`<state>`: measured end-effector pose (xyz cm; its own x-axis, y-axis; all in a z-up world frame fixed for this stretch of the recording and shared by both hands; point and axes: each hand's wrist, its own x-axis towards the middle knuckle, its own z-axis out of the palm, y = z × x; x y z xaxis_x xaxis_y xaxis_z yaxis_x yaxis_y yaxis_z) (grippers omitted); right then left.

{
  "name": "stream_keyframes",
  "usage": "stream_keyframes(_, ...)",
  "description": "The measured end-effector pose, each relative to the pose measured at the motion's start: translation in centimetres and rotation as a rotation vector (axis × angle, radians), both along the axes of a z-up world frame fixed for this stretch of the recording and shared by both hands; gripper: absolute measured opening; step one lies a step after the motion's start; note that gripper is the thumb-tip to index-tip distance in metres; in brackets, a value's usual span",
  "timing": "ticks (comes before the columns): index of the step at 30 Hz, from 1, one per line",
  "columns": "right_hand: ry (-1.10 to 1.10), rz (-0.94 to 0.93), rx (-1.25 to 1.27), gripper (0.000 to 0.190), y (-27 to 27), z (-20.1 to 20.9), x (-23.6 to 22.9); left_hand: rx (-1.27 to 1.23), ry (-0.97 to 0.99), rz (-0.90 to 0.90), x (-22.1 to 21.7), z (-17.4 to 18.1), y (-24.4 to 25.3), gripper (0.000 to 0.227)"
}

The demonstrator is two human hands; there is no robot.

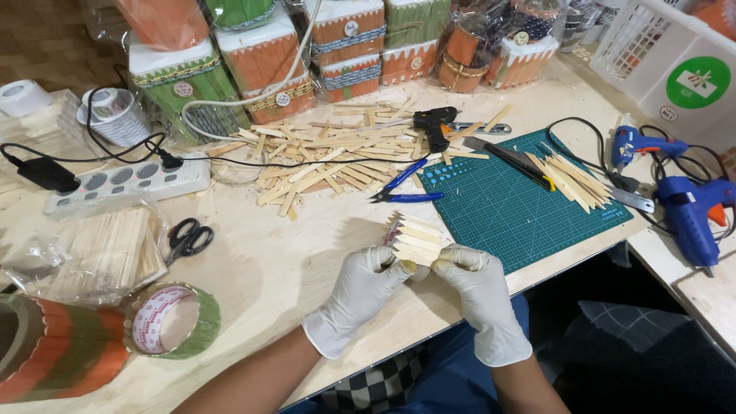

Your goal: The person is using a hot glue gun to attach small wooden sticks to a circular base to create a decorative craft item.

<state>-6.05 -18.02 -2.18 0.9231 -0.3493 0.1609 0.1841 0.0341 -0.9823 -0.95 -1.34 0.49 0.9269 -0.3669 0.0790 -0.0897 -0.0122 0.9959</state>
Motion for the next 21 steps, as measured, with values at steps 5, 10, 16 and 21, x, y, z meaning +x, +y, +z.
stream_keyframes(5,0.062,-0.058,0.107,0.007,0.3,0.2,-0.1,0.051,-0.051,0.009,0.1,3.4,0.3,0.024)
stream_keyframes(10,0.068,-0.088,0.187,0.008,0.1,-0.6,0.0,0.016,-0.098,0.108,1.9,-1.5,0.5,0.027)
stream_keyframes(16,0.089,-0.107,0.062,0.005,0.2,-0.8,0.1,0.114,-0.598,0.175,3.3,-4.0,0.6,0.025)
stream_keyframes(21,0.063,-0.089,0.065,0.011,1.4,-0.1,0.2,0.176,-0.786,0.215,2.3,-2.2,1.3,0.022)
